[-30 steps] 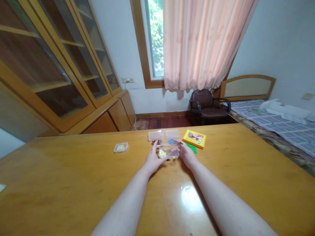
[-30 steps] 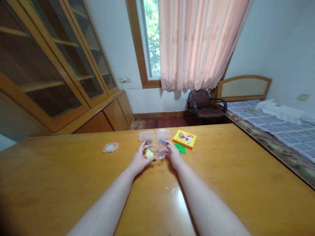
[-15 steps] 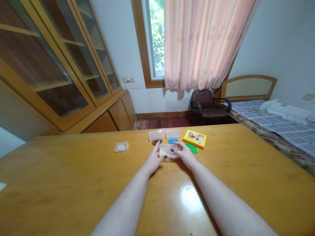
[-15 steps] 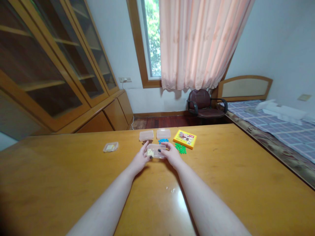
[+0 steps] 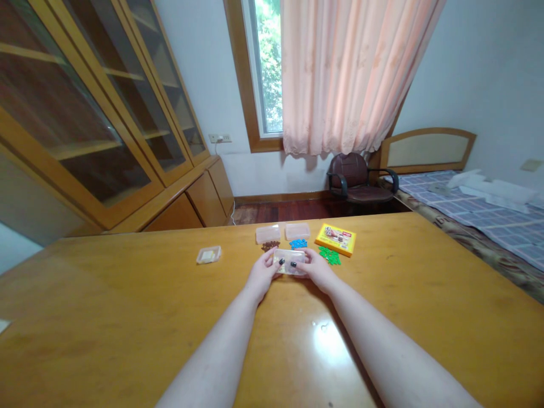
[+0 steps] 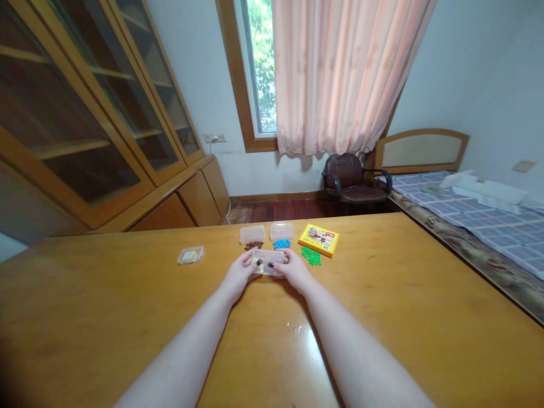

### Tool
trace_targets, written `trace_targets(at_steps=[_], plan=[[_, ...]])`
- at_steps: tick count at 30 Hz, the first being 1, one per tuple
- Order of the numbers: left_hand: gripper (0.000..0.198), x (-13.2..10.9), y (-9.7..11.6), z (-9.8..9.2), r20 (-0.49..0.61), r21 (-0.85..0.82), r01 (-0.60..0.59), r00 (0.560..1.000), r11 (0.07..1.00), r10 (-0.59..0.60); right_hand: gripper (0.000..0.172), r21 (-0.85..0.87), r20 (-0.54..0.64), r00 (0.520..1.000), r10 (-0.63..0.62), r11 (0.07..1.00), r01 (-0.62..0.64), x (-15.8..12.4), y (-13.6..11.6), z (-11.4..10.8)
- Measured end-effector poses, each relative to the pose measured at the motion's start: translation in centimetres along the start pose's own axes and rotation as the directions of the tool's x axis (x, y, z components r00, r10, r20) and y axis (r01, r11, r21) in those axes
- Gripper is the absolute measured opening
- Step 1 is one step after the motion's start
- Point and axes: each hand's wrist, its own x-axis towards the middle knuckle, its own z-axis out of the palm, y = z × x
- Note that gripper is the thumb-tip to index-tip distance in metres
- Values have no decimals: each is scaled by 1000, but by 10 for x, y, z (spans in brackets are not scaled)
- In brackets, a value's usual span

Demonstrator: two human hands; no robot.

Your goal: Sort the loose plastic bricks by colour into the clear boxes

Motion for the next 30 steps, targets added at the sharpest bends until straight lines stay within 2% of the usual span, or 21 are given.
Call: trace_targets(at_steps=[7,10,12,13,15,17,19,22,25,26,28,30], plan=[[62,-1,2,3,-6,12,-6,1000,1000,7,48,72,2,1000,11,997,-11,0,0,3],[51,-3,12,-4,-77,152,-121,988,981,134,46,131,-1,999,54,990,-54,-1,-3,5],[40,-3,21,-18,-196,334,-189,944,923,264,42,148,-37,994,105,984,-99,0,-4,5],[38,-3,26,-27,-269,439,-167,913,883,306,39,157,-59,990,126,981,-115,1,-5,5],[39,-3,34,-46,-372,630,-26,867,776,331,34,184,-90,985,147,975,-129,3,-4,3],[39,-2,40,-63,-396,771,95,847,630,356,30,209,-100,983,156,969,-132,5,-3,2],[39,-2,44,-71,-409,841,193,838,505,361,26,221,-96,982,164,965,-140,6,-2,0],[44,-6,46,-66,-438,886,318,810,336,389,24,216,-80,982,170,965,-149,7,-2,0],[54,-17,42,-43,-417,903,408,762,133,495,22,203,-61,984,167,967,-152,6,-3,1],[56,-21,39,-33,-362,919,390,791,49,493,21,199,-54,984,167,968,-153,6,-3,1],[56,-29,29,-16,-225,953,283,902,-110,368,17,190,-46,985,166,969,-155,5,-3,2],[62,-34,19,-4,-240,937,295,933,-188,267,14,186,-45,985,169,970,-158,5,-4,2]])
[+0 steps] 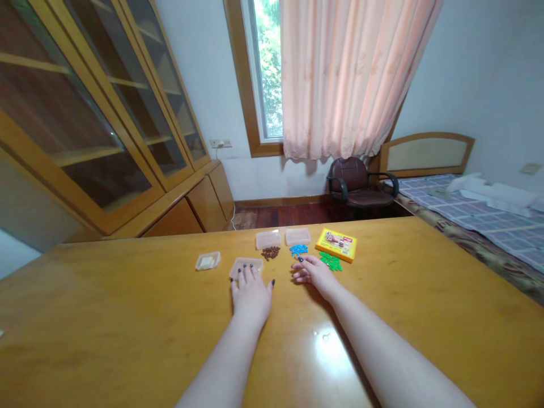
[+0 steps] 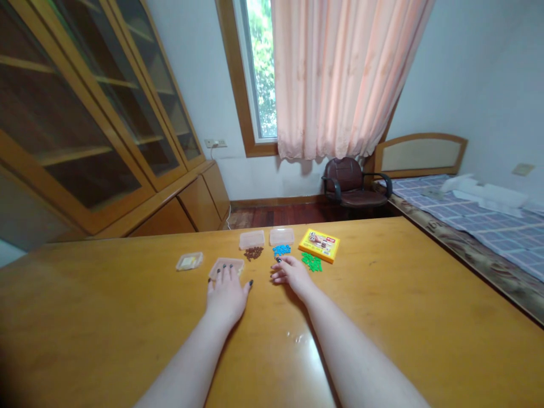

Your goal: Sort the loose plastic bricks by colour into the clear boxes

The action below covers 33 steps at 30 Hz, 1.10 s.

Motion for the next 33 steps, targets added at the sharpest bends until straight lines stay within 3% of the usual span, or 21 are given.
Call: trace_targets(at_steps=[3,9,14,19,21,23,26,30,33], plan=[[67,2,5,6,24,22,-1,1000,1000,0,12,-2,-1,1000,1,1000,-1,1,1,0],[66,30,-8,14,-11,-30,89,996,996,-90,10,-23,-2,1000,-8,1000,8,2,4,0],[68,37,-7,24,-50,-52,150,987,987,-152,8,-27,19,1000,-21,999,22,2,4,0],[71,43,-2,19,-112,-23,185,976,982,-186,7,-32,30,999,-29,999,30,3,5,0],[69,52,1,12,-161,-3,97,982,995,-97,10,-24,28,999,-33,999,33,5,6,0],[64,66,4,4,-182,24,-92,979,995,95,13,-8,38,999,-30,1000,30,8,8,0],[60,89,10,-2,-103,30,-282,953,959,284,17,23,49,999,-22,1000,21,12,10,-1],[57,102,15,3,44,-8,-343,938,939,343,19,67,47,999,-2,998,-1,15,10,-1],[58,95,15,12,33,-22,-339,940,941,340,18,90,48,999,4,996,-8,16,9,-2]])
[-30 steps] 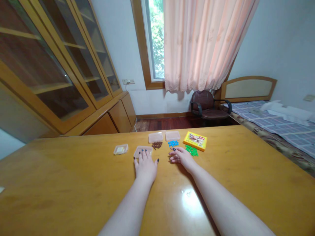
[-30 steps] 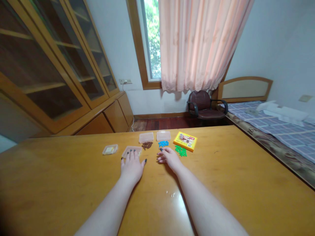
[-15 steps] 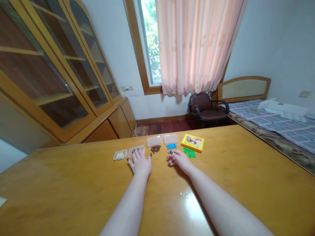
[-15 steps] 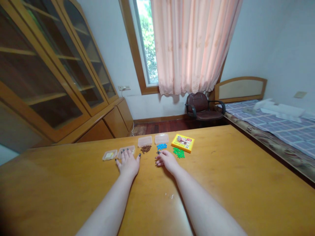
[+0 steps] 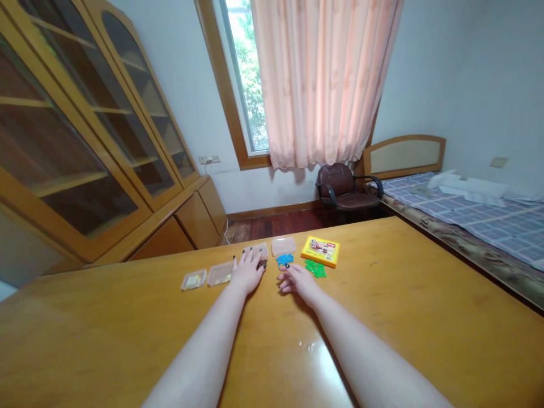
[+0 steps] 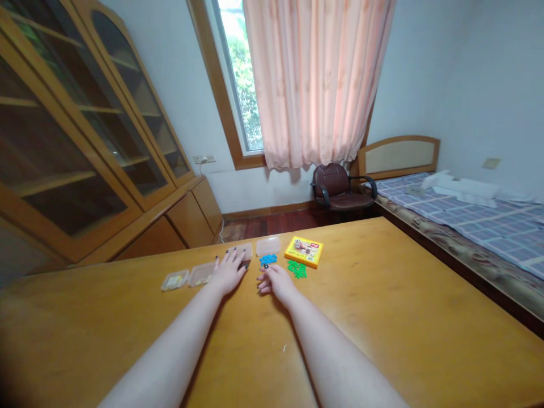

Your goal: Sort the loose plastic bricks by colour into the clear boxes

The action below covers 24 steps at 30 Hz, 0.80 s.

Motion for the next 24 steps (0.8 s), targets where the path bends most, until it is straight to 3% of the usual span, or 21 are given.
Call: trace_targets(at_steps=[10,18,21,24], plan=[[61,-63,17,10,-47,-32,-18,999,999,17,20,-6,-19,1000,-11,1000,11,-4,-2,1],[62,-110,44,19,-22,-155,33,999,987,-37,33,-44,-42,996,-83,996,81,-4,-1,0],[62,-121,55,19,-17,-178,22,1000,984,-26,32,-143,-74,986,-152,980,140,-3,2,-2],[61,-126,60,13,22,-225,4,1000,974,0,27,-342,-102,944,-313,902,262,-1,4,-6]])
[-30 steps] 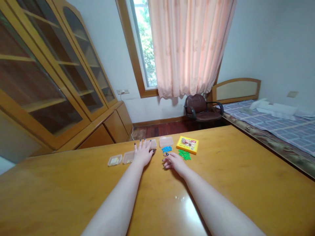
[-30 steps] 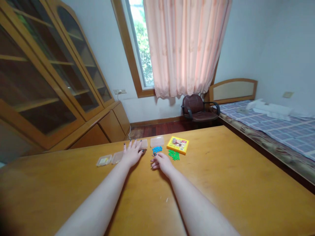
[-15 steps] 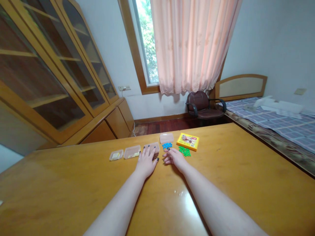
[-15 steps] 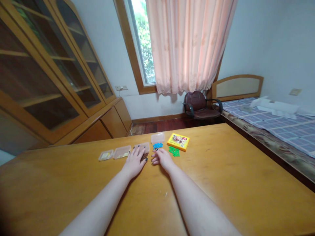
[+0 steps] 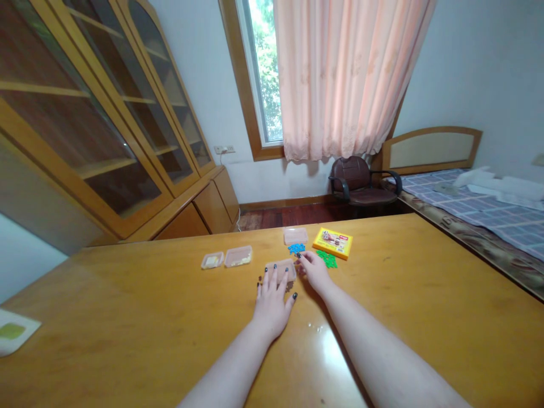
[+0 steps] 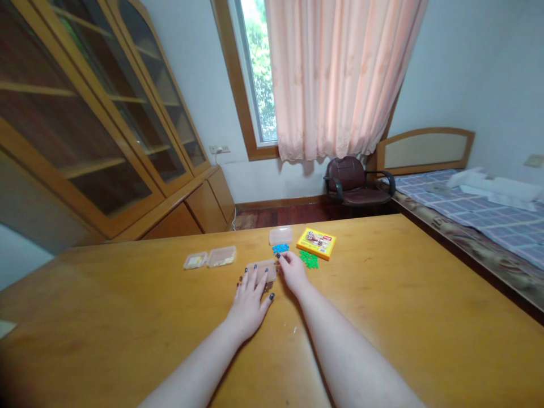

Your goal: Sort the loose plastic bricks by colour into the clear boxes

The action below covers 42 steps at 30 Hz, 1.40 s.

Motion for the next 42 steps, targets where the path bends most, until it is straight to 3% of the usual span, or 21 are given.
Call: trace_targets(at_steps=[4,6,8,11,14,24,27,31,35,38,40,42], plan=[[64,5,-10,-20,-5,-97,59,998,994,-60,23,-249,-6,991,-134,960,129,0,-2,-5],[65,11,-22,-30,-42,-142,124,990,982,-131,22,-352,47,982,-185,916,190,-3,-5,-7],[63,16,-34,-33,24,-181,121,993,976,-119,26,-418,144,957,-250,862,288,-6,-9,-7],[66,16,-45,-26,124,-137,105,988,985,-88,43,-491,305,914,-268,778,392,-12,-11,-7],[68,8,-46,-16,114,-62,78,991,995,-71,50,-558,403,887,-224,708,432,-16,-10,-7],[80,-3,-33,-3,103,-5,124,987,992,-123,51,-579,447,863,-235,660,479,-15,-13,-8],[83,-3,-31,1,64,-35,138,989,990,-135,52,-557,377,883,-280,694,457,-13,-13,-9],[84,-4,-28,9,14,-89,118,993,989,-117,52,-452,158,924,-347,807,380,-6,-11,-12],[85,-1,-23,8,3,-161,64,998,985,-65,46,-302,-5,953,-304,909,288,1,-8,-13],[83,9,-23,-9,-147,-226,50,986,973,-84,45,-181,-6,969,-246,954,241,1,-8,-11],[72,20,-25,-27,-236,-271,-7,970,962,-60,48,-77,55,980,-191,978,195,-1,-8,-8],[65,33,-28,-41,-247,-339,-99,969,936,13,50,28,138,979,-149,989,146,-4,-9,-6]])
